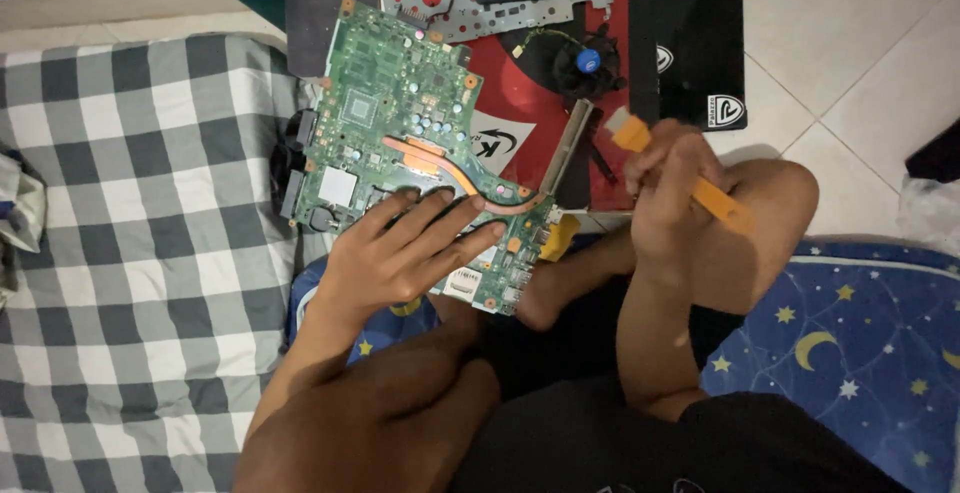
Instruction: Repairing a laptop motherboard by using a spudger to manipulate components and preparing a screwdriver kit for disassembly.
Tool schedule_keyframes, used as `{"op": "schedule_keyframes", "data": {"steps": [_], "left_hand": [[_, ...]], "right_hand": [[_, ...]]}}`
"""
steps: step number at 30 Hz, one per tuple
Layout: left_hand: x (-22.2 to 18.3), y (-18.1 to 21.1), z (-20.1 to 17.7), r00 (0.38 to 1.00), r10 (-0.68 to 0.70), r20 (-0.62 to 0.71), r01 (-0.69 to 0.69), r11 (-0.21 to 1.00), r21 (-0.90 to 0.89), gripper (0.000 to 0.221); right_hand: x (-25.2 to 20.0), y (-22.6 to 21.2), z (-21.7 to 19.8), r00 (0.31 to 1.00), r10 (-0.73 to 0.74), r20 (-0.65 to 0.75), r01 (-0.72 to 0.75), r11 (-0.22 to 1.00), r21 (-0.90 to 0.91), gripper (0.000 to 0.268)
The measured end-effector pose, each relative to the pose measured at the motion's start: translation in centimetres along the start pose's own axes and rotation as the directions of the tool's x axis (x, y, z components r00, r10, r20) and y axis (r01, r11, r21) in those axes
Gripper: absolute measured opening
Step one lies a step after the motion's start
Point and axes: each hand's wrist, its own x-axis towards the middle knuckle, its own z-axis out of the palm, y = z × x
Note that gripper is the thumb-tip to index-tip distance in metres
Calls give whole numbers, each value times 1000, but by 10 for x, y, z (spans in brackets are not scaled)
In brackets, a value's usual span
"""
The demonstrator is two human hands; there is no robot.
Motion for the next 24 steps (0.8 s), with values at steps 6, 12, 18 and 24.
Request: {"op": "schedule_keyframes", "data": {"steps": [6, 12, 18, 24], "left_hand": [[1, 3, -3, 1000, 2, 15, -2, 1000, 6, 25], [-4, 3, -1, 1000, -3, 7, 3, 1000, -14, 23], [-6, 4, 1, 1000, -22, 2, 22, 999, -31, 22], [-11, 2, 12, 994, -106, -6, 106, 991, 83, 32]], "right_hand": [[-4, -27, 7, 980, 48, 192, -48, 999, -6, 55], [3, -37, 8, 982, 34, 183, -13, 993, -117, 54], [5, -43, 9, 982, 100, 158, -69, 979, -193, 48], [-3, -23, 10, 991, 121, 56, -124, 992, 37, 56]]}}
